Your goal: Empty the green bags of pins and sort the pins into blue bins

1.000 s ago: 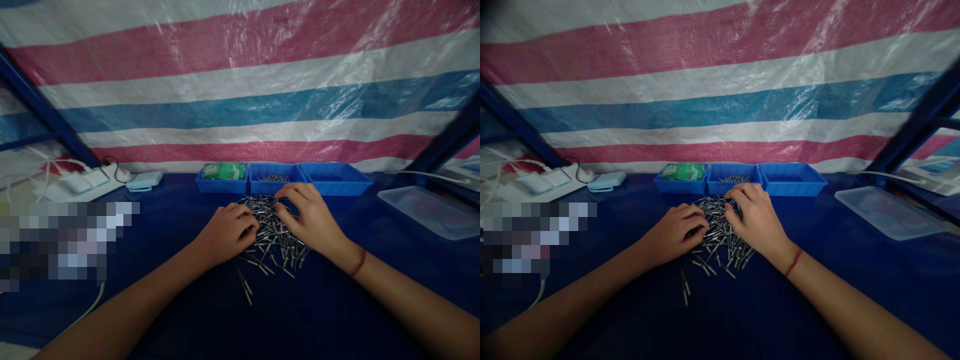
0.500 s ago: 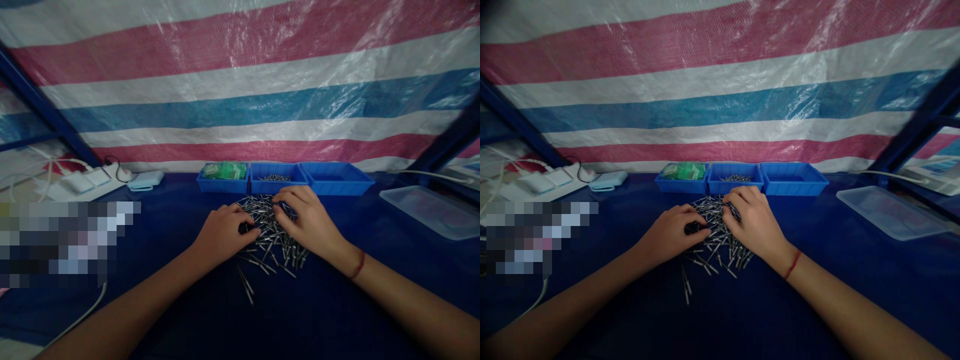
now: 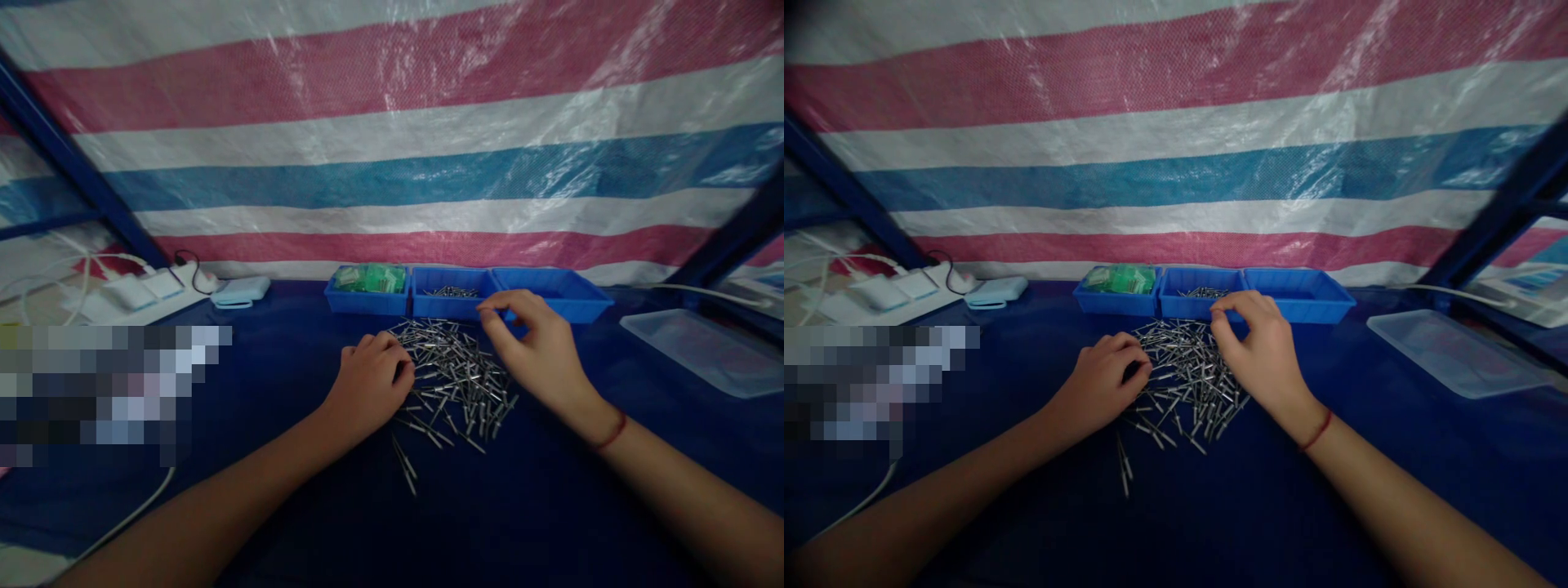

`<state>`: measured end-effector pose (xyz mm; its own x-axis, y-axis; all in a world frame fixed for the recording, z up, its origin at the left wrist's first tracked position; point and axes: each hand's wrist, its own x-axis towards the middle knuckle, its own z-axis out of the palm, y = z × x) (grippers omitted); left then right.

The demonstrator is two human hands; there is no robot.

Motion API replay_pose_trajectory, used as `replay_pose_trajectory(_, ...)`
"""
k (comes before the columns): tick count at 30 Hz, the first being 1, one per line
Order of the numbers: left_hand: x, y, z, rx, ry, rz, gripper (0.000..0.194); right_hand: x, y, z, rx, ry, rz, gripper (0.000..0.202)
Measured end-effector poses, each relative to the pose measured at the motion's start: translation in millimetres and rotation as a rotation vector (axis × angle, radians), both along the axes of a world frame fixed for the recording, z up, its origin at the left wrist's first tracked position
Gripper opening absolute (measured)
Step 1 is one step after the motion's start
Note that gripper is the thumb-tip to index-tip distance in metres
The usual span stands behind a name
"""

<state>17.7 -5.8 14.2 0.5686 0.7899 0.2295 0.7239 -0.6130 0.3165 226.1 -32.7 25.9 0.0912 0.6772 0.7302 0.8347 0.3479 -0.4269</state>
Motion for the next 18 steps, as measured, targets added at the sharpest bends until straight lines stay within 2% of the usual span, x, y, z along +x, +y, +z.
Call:
replay_pose_trajectory(4,-2.4,2.8,-2.0,0.026,-0.124,-0.019,0.018,3.9,-1.5,1.4,-0.025,0.09,-0.046,0.01)
replay_pose_trajectory(9,-2.7,-3.6,5.8,-0.069,-0.398,-0.067,0.013,-27.1,-21.2,4.8,-0.009,-0.023,0.183,0.005)
replay_pose_trajectory(13,-1.3,-15.2,9.6,-0.131,-0.549,-0.093,0.013,-54.2,-37.4,5.2,-0.116,0.181,0.318,0.007)
replay_pose_trajectory(18,-1.6,-20.9,7.3,-0.117,-0.58,-0.156,0.011,-59.0,-41.1,4.0,-0.151,0.37,0.313,0.006)
